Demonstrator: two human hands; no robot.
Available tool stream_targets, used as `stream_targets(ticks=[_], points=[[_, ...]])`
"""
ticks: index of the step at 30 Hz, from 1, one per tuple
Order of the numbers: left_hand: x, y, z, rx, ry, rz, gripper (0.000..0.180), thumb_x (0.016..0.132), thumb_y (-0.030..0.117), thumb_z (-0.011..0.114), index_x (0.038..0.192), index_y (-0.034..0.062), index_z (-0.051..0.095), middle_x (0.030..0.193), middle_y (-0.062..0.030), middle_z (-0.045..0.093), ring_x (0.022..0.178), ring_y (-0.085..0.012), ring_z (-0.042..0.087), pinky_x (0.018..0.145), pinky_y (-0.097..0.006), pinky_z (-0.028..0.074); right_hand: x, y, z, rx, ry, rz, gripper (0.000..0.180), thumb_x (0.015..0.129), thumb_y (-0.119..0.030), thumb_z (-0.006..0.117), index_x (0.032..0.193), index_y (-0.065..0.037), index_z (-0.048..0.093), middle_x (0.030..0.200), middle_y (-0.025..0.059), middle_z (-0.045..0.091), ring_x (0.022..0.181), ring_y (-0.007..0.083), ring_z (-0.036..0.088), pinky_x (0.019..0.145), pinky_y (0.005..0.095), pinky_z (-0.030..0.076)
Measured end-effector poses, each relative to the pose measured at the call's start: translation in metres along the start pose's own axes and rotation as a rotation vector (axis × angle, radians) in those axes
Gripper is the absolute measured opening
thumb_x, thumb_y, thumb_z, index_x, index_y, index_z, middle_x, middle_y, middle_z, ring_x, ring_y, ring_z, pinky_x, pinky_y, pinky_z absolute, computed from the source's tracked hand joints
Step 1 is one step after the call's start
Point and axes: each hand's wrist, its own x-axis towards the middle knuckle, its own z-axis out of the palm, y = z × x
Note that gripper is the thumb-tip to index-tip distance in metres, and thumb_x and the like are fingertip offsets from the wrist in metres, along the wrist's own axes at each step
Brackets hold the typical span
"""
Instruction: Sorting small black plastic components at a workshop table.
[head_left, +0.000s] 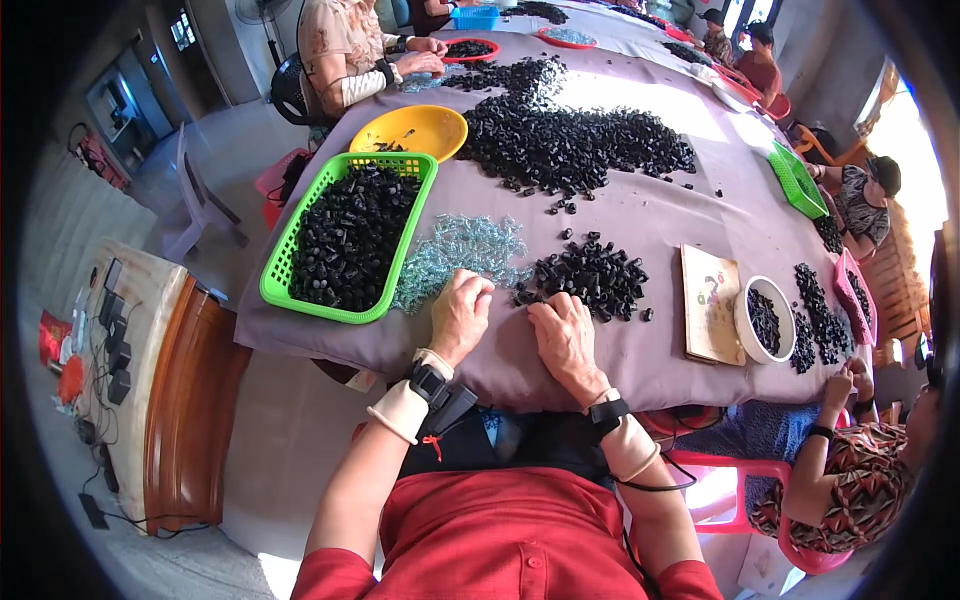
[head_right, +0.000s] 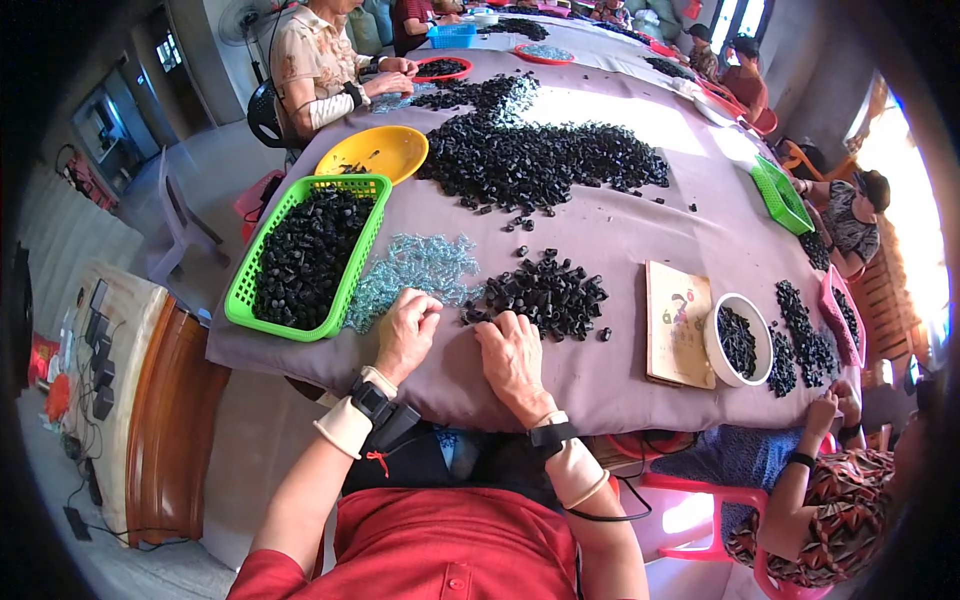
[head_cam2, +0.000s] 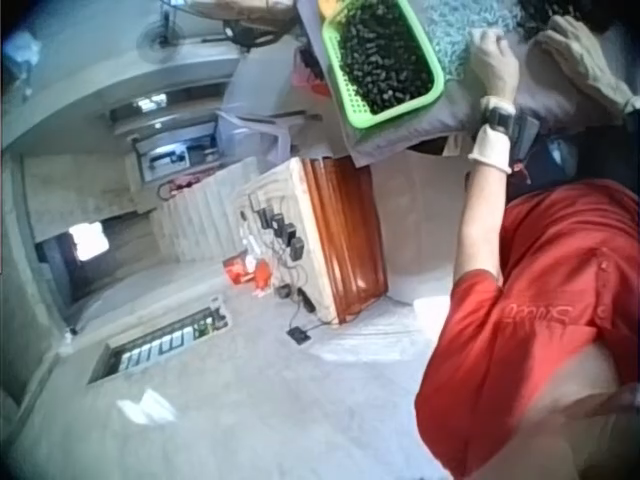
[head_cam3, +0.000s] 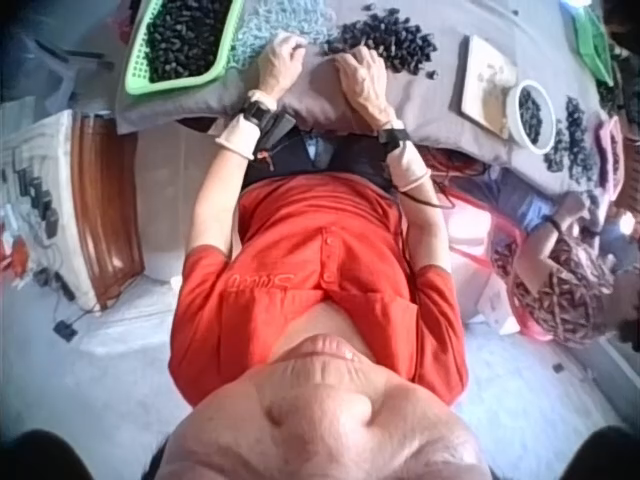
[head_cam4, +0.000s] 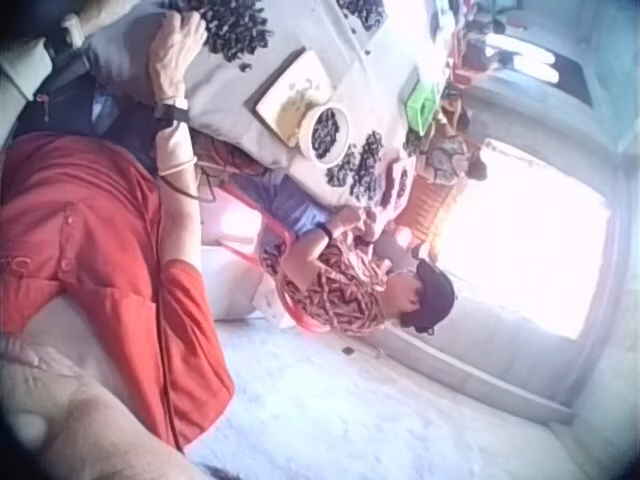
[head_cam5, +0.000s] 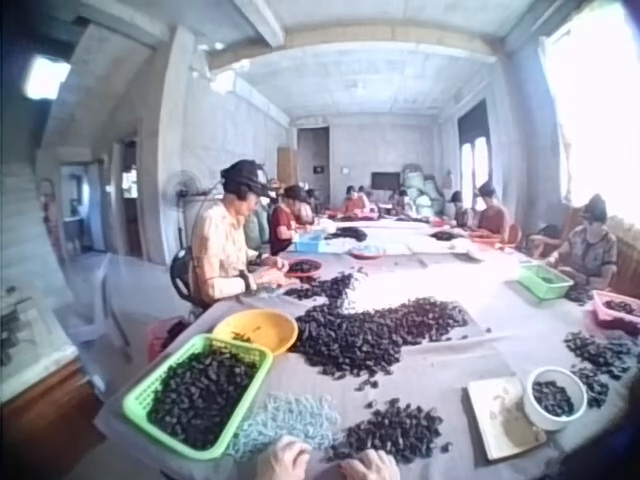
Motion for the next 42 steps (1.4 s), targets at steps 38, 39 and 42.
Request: stream_targets(ticks=[38,39,42], points=[[0.009,0.01,-0.001,0.055,-0.273,0.009,0.004,0.08,0.008,0.056,0.082,0.0065,0.054,0.082,-0.0103,0.052,0.075,-0.0295,0.056,0.065,-0.038,0.046,-0.005,0.002,-0.002,0.096,0.117,0.037,0.013,0.071,0.0,0.058,0.081,-0.008,0.06,0.081,0.0079,0.053,0.076,0.0279,0.048,0.069,0.037,0.04],[0.009,0.011,-0.002,0.061,-0.276,0.019,0.003,0.08,0.008,0.056,0.082,0.0064,0.054,0.082,-0.0104,0.052,0.075,-0.0293,0.056,0.065,-0.038,0.046,-0.005,0.003,-0.003,0.09,0.112,0.044,0.013,0.071,0.0,0.058,0.081,-0.008,0.06,0.081,0.0081,0.053,0.076,0.028,0.048,0.069,0.0372,0.04],[0.006,0.012,-0.004,0.047,-0.249,0.002,0.003,0.08,0.007,0.057,0.082,0.0065,0.054,0.082,-0.0102,0.052,0.075,-0.0288,0.056,0.065,-0.038,0.046,-0.005,0.001,-0.004,0.087,0.104,0.049,0.013,0.072,0.0,0.059,0.082,-0.008,0.06,0.081,0.0083,0.053,0.076,0.0284,0.048,0.07,0.0376,0.04]])
